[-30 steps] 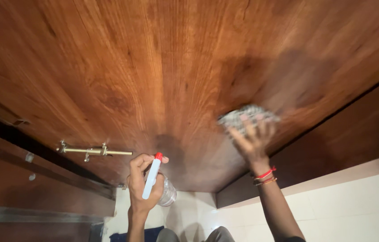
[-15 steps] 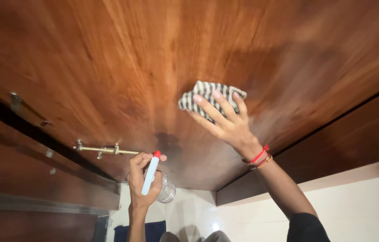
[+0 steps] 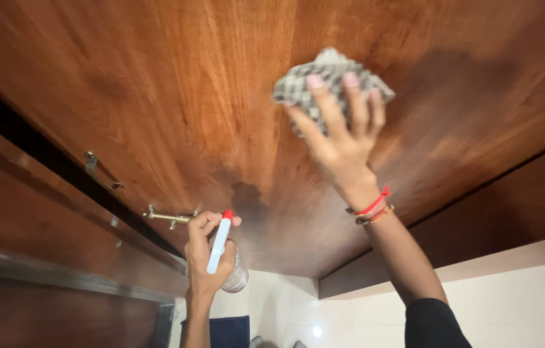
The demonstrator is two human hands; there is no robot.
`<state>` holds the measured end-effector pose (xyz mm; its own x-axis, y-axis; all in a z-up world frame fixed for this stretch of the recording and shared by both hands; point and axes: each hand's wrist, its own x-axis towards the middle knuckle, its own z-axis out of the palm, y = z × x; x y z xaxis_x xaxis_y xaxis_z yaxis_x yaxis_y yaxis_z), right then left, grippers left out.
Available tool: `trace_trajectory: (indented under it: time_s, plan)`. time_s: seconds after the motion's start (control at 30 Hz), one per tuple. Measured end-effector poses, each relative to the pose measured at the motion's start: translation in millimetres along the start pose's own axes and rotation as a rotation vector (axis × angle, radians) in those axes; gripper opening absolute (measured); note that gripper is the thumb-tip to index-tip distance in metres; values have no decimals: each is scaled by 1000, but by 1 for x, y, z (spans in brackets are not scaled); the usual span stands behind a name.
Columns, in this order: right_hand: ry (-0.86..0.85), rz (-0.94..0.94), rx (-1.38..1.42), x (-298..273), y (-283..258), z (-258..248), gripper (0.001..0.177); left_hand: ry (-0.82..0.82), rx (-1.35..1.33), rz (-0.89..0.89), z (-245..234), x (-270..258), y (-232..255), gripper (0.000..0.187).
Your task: The person sprays a cleaning solution onto a wooden door and wipes it with a cloth. They continue wiping the door surface in circular and linear motions while holding the spray bottle in the other hand.
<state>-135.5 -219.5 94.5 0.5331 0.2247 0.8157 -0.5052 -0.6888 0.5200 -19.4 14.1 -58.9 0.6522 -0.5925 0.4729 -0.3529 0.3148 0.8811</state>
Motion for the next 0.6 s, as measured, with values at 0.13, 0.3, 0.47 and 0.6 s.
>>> trace_trajectory:
  time_s: [0.13, 0.3, 0.47, 0.6]
  plan:
    - [-106, -210, 115, -10, -35, 15, 23, 3, -7, 24, -9, 7, 8, 48]
    - [-277, -390, 193, -46, -67, 10, 33, 53, 19, -32, -16, 7, 17, 49]
    - [-281, -326, 136, -24, -40, 4, 27, 154, 47, -49, -22, 10, 29, 52]
    - [-71, -98, 48, 16, 1, -7, 25, 258, 106, -1, -21, 13, 30, 50]
